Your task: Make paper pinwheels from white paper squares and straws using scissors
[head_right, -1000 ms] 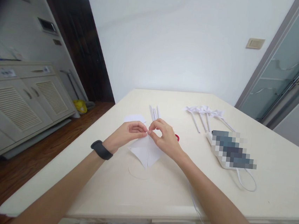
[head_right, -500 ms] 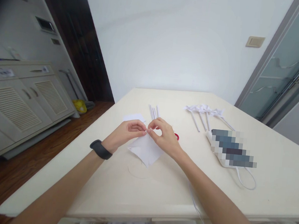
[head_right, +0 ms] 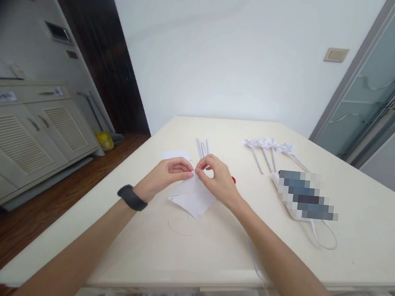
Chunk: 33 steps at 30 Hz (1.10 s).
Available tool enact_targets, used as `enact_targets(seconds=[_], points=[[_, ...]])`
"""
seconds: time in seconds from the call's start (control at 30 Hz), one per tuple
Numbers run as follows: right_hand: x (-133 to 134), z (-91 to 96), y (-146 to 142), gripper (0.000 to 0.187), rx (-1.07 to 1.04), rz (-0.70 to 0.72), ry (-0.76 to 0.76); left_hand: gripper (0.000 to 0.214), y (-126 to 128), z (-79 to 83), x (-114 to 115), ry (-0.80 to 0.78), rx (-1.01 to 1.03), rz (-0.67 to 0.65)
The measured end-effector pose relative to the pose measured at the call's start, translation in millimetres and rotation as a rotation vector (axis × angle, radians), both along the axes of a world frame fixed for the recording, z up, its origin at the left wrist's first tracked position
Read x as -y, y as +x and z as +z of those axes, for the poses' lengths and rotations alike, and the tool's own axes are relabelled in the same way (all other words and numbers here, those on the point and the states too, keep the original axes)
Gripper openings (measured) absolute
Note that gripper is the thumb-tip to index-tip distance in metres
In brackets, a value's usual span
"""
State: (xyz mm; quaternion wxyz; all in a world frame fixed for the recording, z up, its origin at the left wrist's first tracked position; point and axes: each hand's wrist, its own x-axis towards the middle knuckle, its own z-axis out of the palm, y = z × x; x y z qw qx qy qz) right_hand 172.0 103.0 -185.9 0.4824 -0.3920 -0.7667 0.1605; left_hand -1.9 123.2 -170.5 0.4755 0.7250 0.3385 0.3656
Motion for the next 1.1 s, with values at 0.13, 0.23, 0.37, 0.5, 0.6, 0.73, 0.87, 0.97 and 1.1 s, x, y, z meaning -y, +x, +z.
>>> enact_targets(seconds=[0.13, 0.23, 0.37, 0.5, 0.6, 0.73, 0.87, 0.97, 1.1], points=[[1.9, 0.7, -0.5, 0.008, -0.002, 0.006, -0.007, 0.017, -0.1, -0.1, 0.3, 0.012, 0.002, 0.013], [3.1, 1.4, -0.8, 0.008, -0.003, 0.014, -0.009, 0.018, -0.1, -0.1, 0.2, 0.018, 0.001, 0.021], [2.5, 0.7, -0.9, 0.007, -0.004, 0.026, -0.013, 0.021, 0.0, -0.1, 0.2, 0.018, -0.007, 0.031], [1.4, -0.1, -0.3, 0.008, -0.009, 0.032, -0.017, 0.022, 0.0, -0.5, 0.0, 0.019, -0.007, 0.038], [1.8, 0.4, -0.2, 0.008, -0.013, 0.036, -0.013, 0.021, -0.3, -0.9, -0.4, 0.022, -0.005, 0.038], [3.4, 1.7, -0.8, 0.008, -0.014, 0.041, -0.009, 0.018, -0.6, -1.0, -0.9, 0.028, -0.004, 0.034], [4.0, 2.2, -1.4, 0.008, -0.006, 0.038, 0.000, 0.018, -0.4, -0.8, -0.6, 0.028, -0.009, 0.037], [3.8, 1.9, -1.5, 0.009, -0.007, 0.033, 0.006, 0.018, -0.2, -0.5, 0.1, 0.030, -0.007, 0.037], [3.2, 1.1, -1.7, 0.008, -0.010, 0.029, -0.001, 0.018, 0.1, 0.1, 0.3, 0.029, -0.007, 0.041]])
